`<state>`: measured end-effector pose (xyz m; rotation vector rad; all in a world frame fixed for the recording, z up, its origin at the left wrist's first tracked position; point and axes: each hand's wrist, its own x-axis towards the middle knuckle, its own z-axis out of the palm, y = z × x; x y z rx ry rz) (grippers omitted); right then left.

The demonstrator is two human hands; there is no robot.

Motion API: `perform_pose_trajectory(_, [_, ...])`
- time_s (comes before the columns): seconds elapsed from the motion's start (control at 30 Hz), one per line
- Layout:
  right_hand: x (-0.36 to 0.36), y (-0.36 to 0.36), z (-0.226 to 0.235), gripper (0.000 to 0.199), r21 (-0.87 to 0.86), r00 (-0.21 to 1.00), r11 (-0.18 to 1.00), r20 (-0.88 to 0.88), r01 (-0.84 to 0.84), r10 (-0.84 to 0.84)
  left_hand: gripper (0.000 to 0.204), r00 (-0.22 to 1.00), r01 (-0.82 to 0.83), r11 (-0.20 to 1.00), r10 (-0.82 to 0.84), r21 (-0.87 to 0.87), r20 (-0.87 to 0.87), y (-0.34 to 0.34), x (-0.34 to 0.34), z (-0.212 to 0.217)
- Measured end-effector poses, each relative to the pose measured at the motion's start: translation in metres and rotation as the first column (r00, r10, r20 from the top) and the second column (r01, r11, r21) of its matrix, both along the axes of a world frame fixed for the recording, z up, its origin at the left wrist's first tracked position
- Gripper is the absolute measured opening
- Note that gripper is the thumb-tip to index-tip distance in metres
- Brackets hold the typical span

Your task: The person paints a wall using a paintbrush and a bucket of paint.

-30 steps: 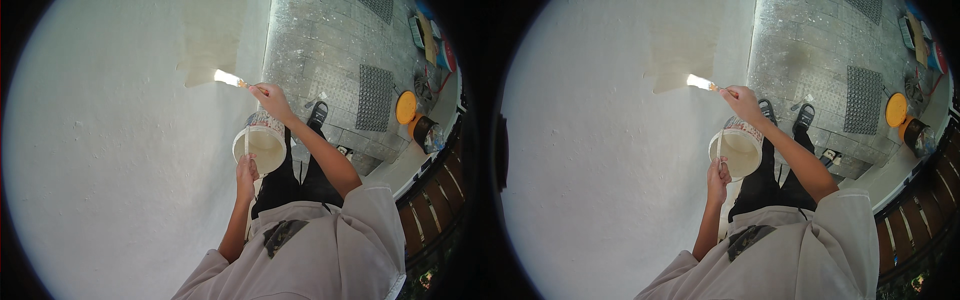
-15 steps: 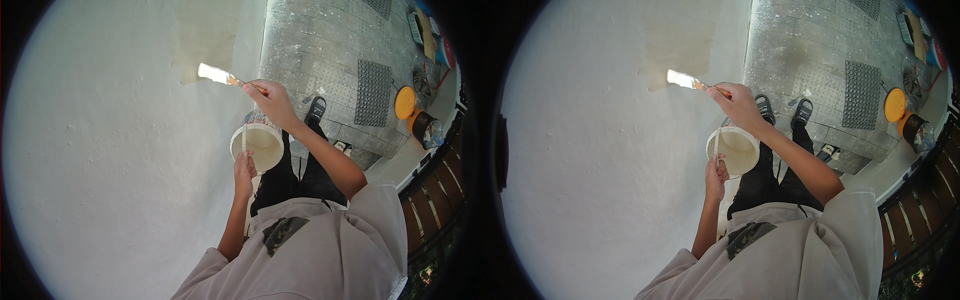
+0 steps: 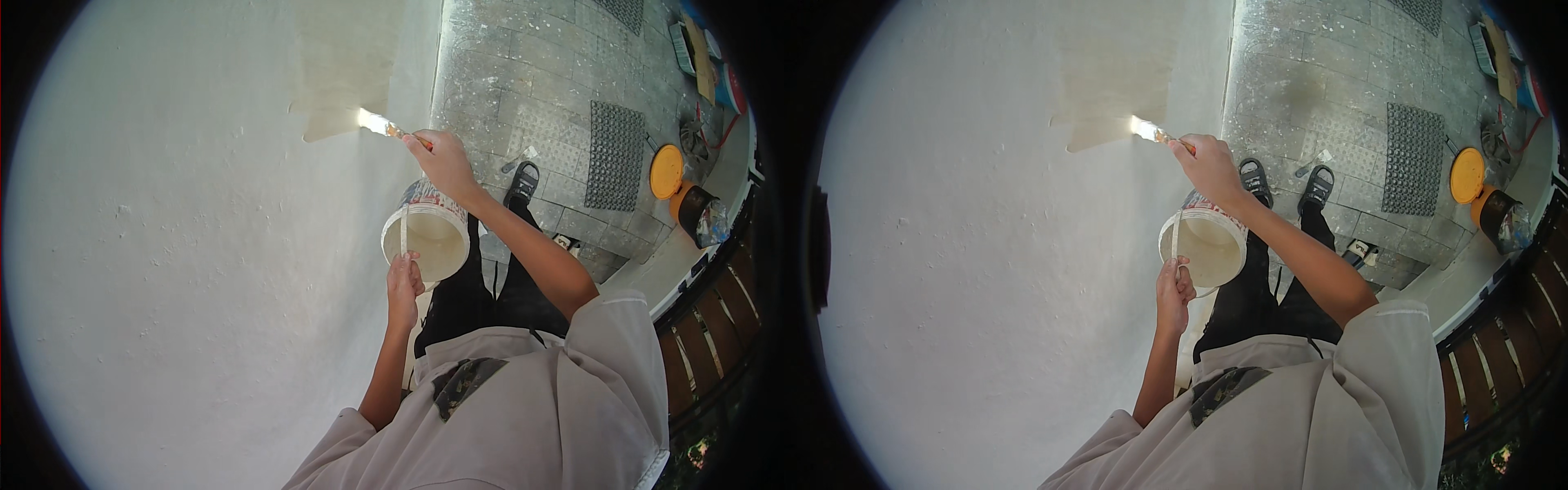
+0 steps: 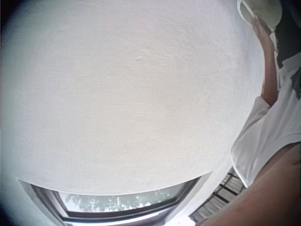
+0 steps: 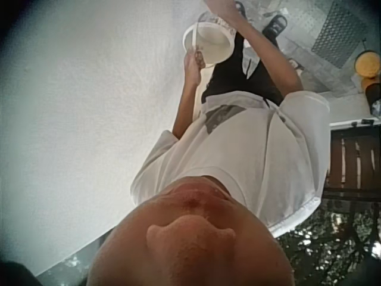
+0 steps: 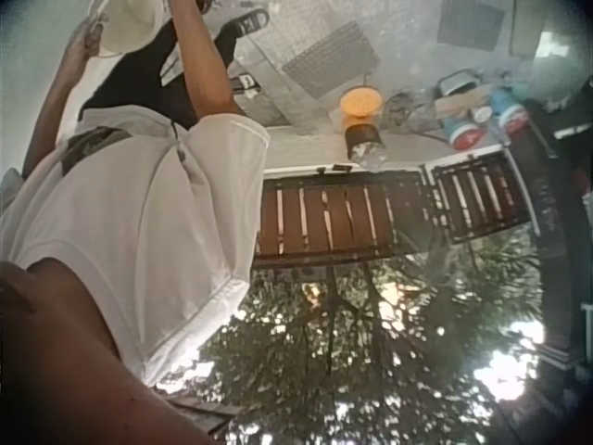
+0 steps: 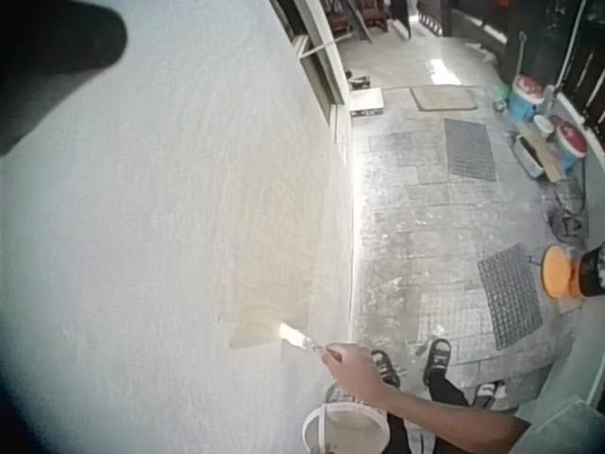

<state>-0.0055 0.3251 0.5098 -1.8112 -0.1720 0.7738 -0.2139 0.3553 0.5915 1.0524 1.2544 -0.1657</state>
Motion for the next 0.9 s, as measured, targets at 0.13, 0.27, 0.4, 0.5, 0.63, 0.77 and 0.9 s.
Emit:
perform_pose_trajectory(0.13, [0.003, -0.011, 0.053, 0.032, 0.182, 0.999, 0.983, -0.051, 0.006, 0.004, 0.027, 0.999, -0.045, 0.999, 0.045, -0.019, 0.005, 0.004, 0.003, 0.001])
perform_pose_trajectory(0.27, [0.012, -0.018, 0.079, 0.03, 0.386, 0.998, 0.922, -0.058, 0.016, 0.007, 0.026, 0.999, -0.048, 0.999, 0.048, -0.006, 0.003, 0.004, 0.003, 0.006])
perform_pose_trajectory(0.4, [0.024, -0.018, 0.065, 0.03, 0.436, 0.992, 0.9, -0.11, -0.006, 0.061, 0.029, 1.0, -0.013, 1.0, 0.013, 0.007, -0.007, 0.003, 0.0, 0.004])
perform_pose_trajectory(0.5, [0.026, -0.012, 0.053, 0.03, 0.453, 0.987, 0.891, -0.12, -0.038, 0.103, 0.029, 1.0, -0.022, 1.0, 0.022, 0.008, -0.008, 0.003, 0.0, 0.003])
perform_pose_trajectory(0.63, [0.026, -0.001, 0.028, 0.031, 0.434, 0.99, 0.899, -0.097, -0.053, 0.105, 0.025, 0.998, -0.058, 0.998, 0.058, -0.02, 0.014, 0.002, 0.0, 0.006])
perform_pose_trajectory(0.77, [0.03, -0.003, 0.024, 0.031, 0.348, 0.989, 0.931, -0.056, -0.112, 0.14, 0.025, 0.997, -0.069, 0.997, 0.07, -0.02, 0.017, 0.007, -0.008, 0.005])
perform_pose_trajectory(0.9, [0.027, -0.006, 0.034, 0.032, 0.369, 0.995, 0.926, -0.037, -0.077, 0.097, 0.025, 0.998, -0.059, 0.998, 0.06, -0.018, 0.02, 0.007, -0.008, 0.009])
